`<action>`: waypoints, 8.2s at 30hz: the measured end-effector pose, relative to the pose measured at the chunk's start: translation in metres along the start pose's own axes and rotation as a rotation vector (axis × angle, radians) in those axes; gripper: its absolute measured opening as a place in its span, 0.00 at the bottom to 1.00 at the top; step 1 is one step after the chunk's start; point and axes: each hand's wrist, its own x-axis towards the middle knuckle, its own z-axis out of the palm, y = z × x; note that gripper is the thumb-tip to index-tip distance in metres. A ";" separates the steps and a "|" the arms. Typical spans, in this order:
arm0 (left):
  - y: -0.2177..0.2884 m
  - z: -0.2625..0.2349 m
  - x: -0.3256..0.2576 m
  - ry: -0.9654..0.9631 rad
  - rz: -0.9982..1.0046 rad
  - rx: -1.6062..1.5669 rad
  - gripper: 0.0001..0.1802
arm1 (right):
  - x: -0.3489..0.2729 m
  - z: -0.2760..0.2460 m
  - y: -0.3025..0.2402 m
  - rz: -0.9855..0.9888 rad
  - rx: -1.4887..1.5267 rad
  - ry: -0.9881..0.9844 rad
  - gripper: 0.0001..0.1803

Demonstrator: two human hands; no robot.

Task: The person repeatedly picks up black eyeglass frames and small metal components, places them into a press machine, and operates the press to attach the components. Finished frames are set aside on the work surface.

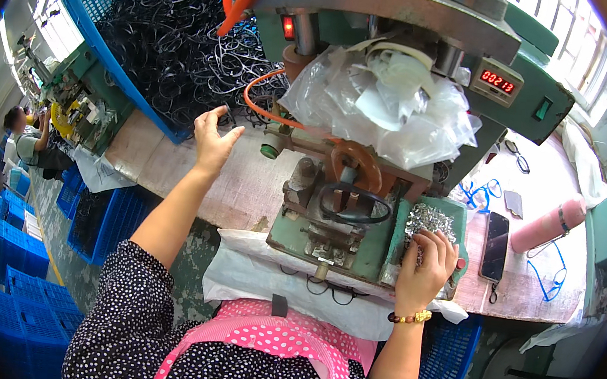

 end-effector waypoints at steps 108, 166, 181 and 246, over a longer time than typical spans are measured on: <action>0.044 -0.016 -0.015 -0.365 0.585 0.056 0.12 | -0.009 0.003 0.007 0.089 0.142 0.169 0.08; 0.192 -0.138 -0.035 -0.430 -0.033 -1.285 0.08 | 0.025 -0.004 -0.121 0.299 1.089 -0.198 0.27; 0.214 -0.108 -0.040 -0.548 0.442 -0.867 0.11 | 0.007 -0.040 -0.019 0.252 0.575 0.193 0.17; 0.002 0.009 -0.107 -0.373 0.197 -0.019 0.24 | -0.013 -0.014 -0.005 0.157 -0.123 -0.002 0.11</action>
